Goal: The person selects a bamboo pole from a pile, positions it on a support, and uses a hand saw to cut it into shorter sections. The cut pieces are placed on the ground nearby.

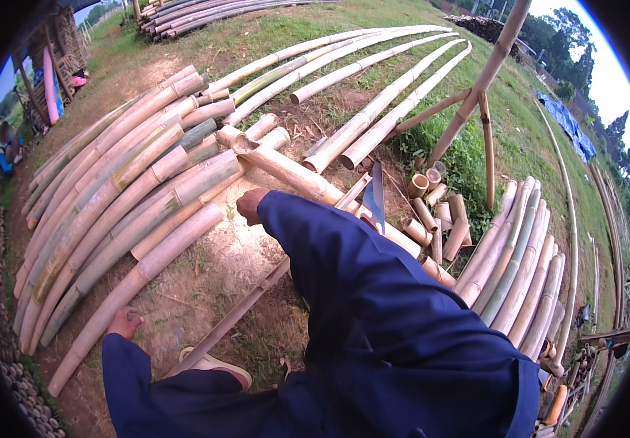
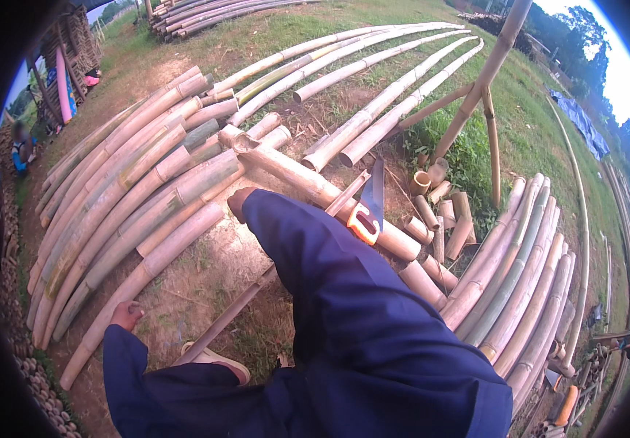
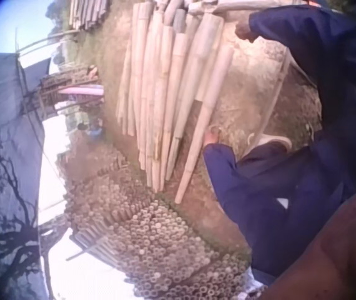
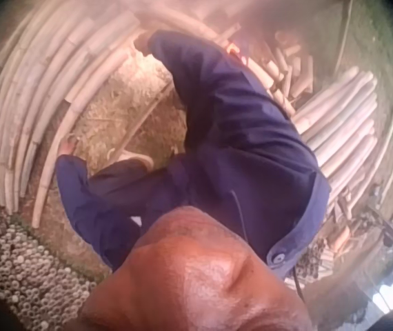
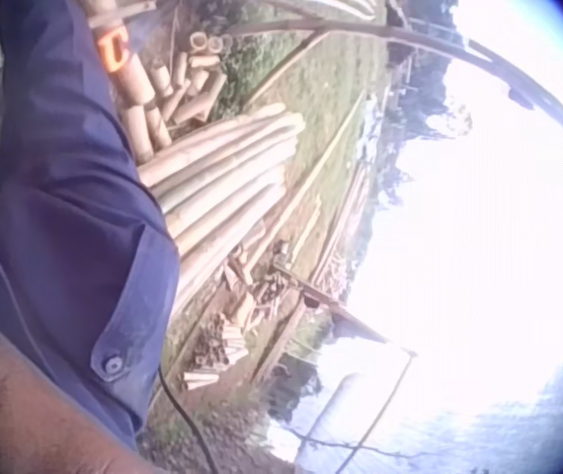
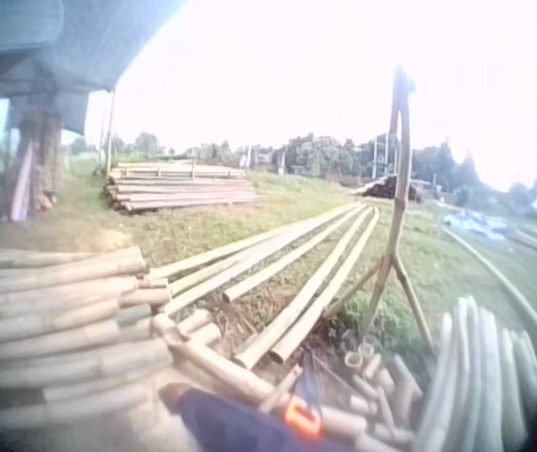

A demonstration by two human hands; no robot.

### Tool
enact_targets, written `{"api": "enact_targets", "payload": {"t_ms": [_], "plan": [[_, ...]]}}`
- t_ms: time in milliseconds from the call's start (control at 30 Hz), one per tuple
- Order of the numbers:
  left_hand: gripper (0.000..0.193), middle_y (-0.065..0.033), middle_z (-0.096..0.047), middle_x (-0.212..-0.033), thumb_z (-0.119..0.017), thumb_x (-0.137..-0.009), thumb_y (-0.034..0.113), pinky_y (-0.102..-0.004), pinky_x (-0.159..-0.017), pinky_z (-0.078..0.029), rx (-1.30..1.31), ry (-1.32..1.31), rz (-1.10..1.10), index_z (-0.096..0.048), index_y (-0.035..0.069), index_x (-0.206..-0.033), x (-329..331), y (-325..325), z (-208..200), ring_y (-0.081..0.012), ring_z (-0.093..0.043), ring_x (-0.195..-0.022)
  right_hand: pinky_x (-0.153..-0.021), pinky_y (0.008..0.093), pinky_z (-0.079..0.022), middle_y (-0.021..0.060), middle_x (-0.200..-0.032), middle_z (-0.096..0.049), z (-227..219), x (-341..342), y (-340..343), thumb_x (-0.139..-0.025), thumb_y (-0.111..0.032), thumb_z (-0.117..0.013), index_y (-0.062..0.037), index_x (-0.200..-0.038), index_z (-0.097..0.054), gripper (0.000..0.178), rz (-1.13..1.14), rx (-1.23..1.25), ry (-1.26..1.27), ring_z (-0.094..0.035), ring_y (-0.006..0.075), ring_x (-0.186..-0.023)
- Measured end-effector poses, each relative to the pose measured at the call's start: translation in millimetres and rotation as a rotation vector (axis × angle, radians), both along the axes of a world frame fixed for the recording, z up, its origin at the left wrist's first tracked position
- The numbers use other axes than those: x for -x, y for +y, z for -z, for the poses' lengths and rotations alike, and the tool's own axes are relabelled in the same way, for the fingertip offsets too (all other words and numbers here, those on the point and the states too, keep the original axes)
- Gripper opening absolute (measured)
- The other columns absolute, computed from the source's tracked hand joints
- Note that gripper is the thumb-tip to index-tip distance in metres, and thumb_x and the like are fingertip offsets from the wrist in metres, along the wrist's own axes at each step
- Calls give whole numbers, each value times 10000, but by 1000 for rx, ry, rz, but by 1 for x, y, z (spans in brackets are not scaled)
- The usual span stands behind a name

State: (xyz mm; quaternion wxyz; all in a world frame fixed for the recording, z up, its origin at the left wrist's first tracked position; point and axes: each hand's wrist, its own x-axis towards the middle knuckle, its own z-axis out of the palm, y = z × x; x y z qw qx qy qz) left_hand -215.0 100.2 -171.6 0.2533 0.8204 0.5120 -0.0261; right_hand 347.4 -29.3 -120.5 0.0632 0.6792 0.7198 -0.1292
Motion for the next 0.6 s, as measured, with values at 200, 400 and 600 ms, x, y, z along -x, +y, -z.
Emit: {"api": "enact_targets", "payload": {"t_ms": [200, 400, 600], "plan": [[422, -124, -710, -837, -777, -867, 133, -341, -645, -540, 24, -2, -15, -667, -48, -1232, 4, 2, 2, -183, -676, -693, -837, 473, -573, 157, -982, -756, -3, 1, -1, -809, -279, -804, -74, -1006, -761, 288, -6, 5, 11, -720, 353, -983], [433, -126, -717, -854, -772, -873, 135, -344, -653, -542, 86, 14, -54, -660, -46, -1249, -20, -15, -24, -185, -679, -705, -858, 470, -569, 159, -1000, -756, -7, 1, -6, -808, -268, -803, -81, -1018, -763, 284, 11, 8, 22, -718, 350, -997], [426, -120, -715, -852, -769, -873, 134, -335, -644, -542, 74, -7, -35, -661, -56, -1240, -10, -7, -15, -188, -678, -704, -869, 470, -569, 160, -1009, -756, -5, 1, -4, -802, -259, -801, -82, -1019, -763, 283, 12, 3, 15, -716, 349, -1012]]}}
